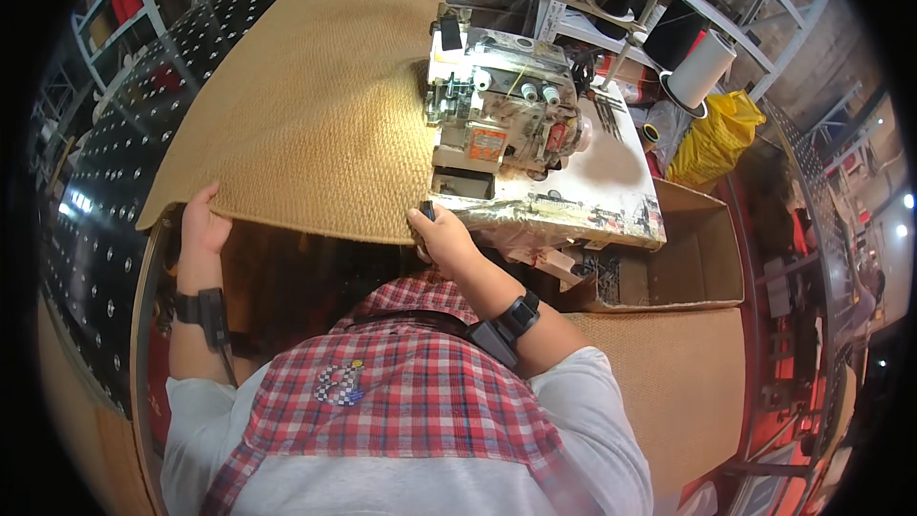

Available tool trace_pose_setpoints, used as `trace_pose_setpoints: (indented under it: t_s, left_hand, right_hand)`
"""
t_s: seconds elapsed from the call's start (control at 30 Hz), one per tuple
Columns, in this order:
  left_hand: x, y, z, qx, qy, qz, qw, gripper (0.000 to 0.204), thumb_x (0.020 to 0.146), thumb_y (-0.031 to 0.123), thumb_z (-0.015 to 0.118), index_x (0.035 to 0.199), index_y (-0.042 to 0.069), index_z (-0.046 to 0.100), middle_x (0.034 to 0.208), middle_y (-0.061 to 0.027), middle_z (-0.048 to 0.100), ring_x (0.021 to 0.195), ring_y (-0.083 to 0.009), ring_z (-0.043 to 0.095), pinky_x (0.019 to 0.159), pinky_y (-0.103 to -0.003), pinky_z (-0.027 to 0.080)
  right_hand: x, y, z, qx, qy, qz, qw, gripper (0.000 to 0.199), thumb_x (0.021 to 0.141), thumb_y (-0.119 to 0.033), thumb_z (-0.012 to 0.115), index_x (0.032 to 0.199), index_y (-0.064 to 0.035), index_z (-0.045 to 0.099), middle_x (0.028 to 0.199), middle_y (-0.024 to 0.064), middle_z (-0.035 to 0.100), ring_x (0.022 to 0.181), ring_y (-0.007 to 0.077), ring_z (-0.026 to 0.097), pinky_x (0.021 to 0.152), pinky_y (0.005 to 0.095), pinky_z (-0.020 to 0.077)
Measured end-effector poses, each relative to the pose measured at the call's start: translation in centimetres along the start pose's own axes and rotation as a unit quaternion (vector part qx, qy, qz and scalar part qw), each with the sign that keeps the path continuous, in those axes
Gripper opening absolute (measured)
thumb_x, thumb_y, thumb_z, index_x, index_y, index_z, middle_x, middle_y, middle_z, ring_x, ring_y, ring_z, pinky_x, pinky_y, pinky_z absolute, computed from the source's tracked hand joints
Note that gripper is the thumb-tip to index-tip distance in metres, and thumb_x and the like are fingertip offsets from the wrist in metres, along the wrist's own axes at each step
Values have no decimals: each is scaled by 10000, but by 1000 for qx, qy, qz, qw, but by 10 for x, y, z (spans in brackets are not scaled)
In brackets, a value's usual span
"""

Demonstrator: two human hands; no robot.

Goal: Sewing the edges of a textured tan carpet piece using a large industrial overlock sewing machine.

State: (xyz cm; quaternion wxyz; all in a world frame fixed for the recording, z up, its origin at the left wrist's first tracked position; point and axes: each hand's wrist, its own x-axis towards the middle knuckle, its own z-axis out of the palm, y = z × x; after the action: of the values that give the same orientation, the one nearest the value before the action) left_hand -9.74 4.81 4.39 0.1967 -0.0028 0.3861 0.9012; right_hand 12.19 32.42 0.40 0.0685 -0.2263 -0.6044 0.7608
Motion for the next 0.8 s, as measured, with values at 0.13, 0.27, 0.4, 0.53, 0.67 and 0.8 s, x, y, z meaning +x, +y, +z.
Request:
trace_pose_setpoints:
  t_s: [0.13,0.27,0.4,0.53,0.67,0.8]
  left_hand:
    - [23,0,19,32,33,21,999,381,796,-19,436,1170,-23,364,1156,-135,442,1058,-277,454,905,-417,385]
    - [42,-3,39,57,46,27,997,373,790,-28,436,1157,-31,370,1155,-136,442,1052,-280,457,902,-417,390]
    - [79,-11,46,68,47,31,996,373,789,-30,432,1157,-32,372,1137,-140,452,1032,-285,472,878,-412,406]
    - [166,-8,-35,358,17,141,923,383,723,-30,499,1103,-4,465,1071,-162,521,990,-272,513,850,-348,412]
    - [129,-16,49,783,-25,263,563,400,650,-31,559,1046,13,528,1037,-183,551,978,-268,531,837,-304,407]
    - [142,-8,56,807,-32,246,536,414,665,-49,552,1071,14,505,1035,-171,551,981,-259,521,843,-294,400]
  right_hand:
    - [-9,-13,-3,-33,2,59,998,168,867,-222,454,886,-55,462,565,2,423,415,79,361,371,217,295]
    - [-10,-6,-14,-27,18,32,999,184,857,-241,469,876,-58,471,585,2,431,437,81,358,382,209,296]
    - [-13,-4,-27,27,68,16,997,179,859,-235,467,858,-56,471,554,-4,413,426,82,357,373,210,289]
    - [-13,-5,-30,51,82,23,995,160,850,-236,478,866,-77,461,544,-19,379,407,71,322,353,191,240]
    - [-10,3,-51,102,104,8,989,170,851,-236,477,876,-68,461,532,-13,373,395,72,309,348,193,230]
    - [-12,6,-50,109,91,18,990,194,857,-239,461,894,-48,456,527,-7,368,391,75,305,347,201,233]
